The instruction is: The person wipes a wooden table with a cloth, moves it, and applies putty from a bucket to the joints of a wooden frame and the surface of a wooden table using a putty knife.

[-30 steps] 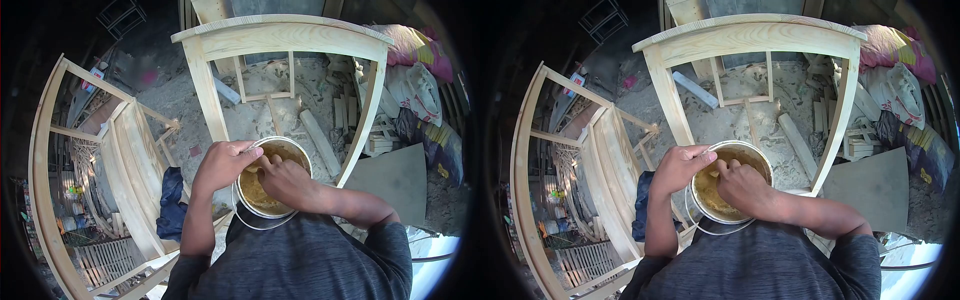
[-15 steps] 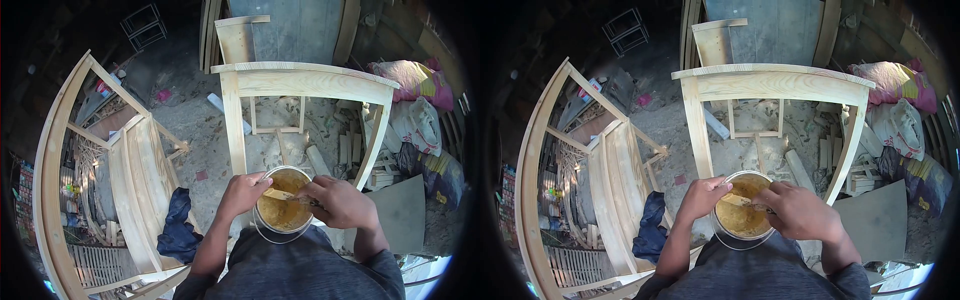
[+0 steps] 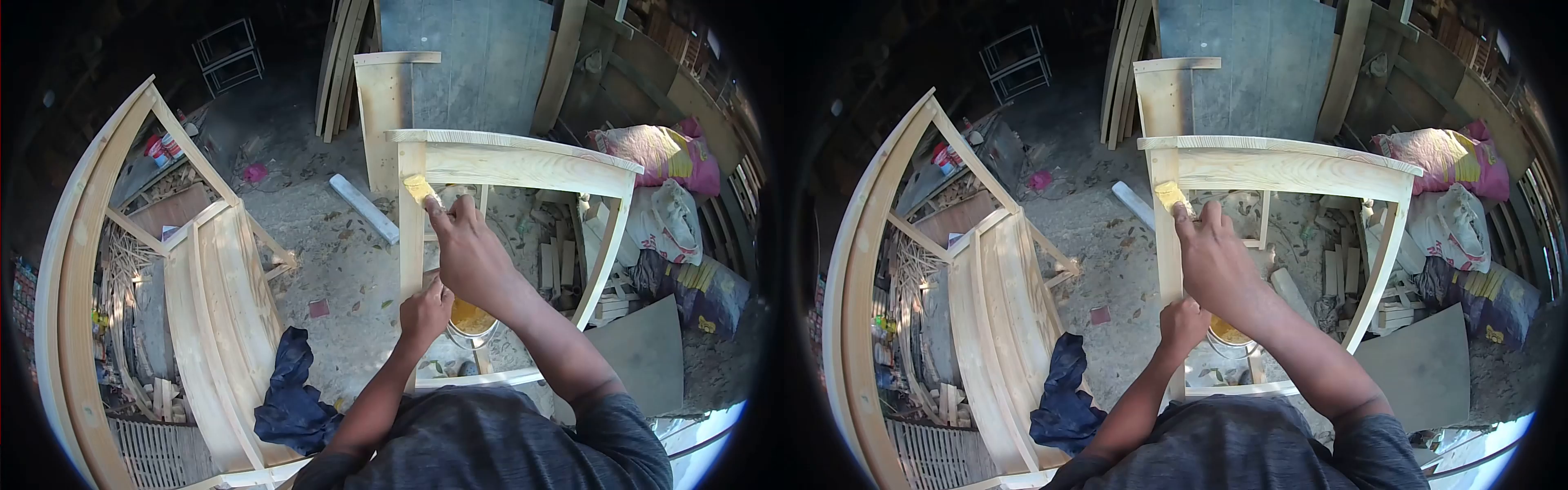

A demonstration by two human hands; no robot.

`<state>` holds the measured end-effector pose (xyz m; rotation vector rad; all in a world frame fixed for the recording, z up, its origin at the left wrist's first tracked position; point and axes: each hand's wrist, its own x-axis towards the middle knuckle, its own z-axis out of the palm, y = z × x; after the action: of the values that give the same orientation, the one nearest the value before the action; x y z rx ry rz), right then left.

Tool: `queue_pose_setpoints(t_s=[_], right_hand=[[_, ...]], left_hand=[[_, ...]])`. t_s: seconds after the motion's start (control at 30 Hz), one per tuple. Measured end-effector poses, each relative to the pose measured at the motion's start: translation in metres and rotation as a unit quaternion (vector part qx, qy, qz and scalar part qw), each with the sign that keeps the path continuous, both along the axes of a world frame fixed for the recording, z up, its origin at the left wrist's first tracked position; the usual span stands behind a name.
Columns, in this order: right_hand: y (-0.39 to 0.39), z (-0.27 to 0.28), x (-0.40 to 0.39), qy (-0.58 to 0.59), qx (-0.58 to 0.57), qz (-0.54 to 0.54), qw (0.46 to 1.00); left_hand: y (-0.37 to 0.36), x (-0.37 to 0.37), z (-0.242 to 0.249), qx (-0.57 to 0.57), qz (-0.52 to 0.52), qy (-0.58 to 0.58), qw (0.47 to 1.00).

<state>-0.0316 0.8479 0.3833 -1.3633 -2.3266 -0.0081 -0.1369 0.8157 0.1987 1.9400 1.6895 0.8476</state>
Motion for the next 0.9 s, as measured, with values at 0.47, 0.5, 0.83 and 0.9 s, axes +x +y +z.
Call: queue_pose_setpoints(t_s=[0.47, 0.5, 0.83, 0.9], right_hand=[[-0.011, 0.001, -0.083, 0.051, -0.121, -0.129, 0.983], [-0.013, 0.003, -0.083, 0.055, -0.114, -0.134, 0.983], [0.006, 0.016, -0.078, 0.063, -0.088, -0.149, 0.983], [0.010, 0.012, -0.082, 0.075, -0.087, -0.143, 0.983]], left_hand=[[0.014, -0.024, -0.011, 0.082, -0.077, -0.086, 0.990], [0.016, -0.025, -0.008, 0.091, -0.079, -0.094, 0.988], [0.020, -0.019, -0.017, 0.078, -0.085, -0.065, 0.991], [0.020, -0.018, -0.023, 0.045, -0.094, -0.051, 0.993]])
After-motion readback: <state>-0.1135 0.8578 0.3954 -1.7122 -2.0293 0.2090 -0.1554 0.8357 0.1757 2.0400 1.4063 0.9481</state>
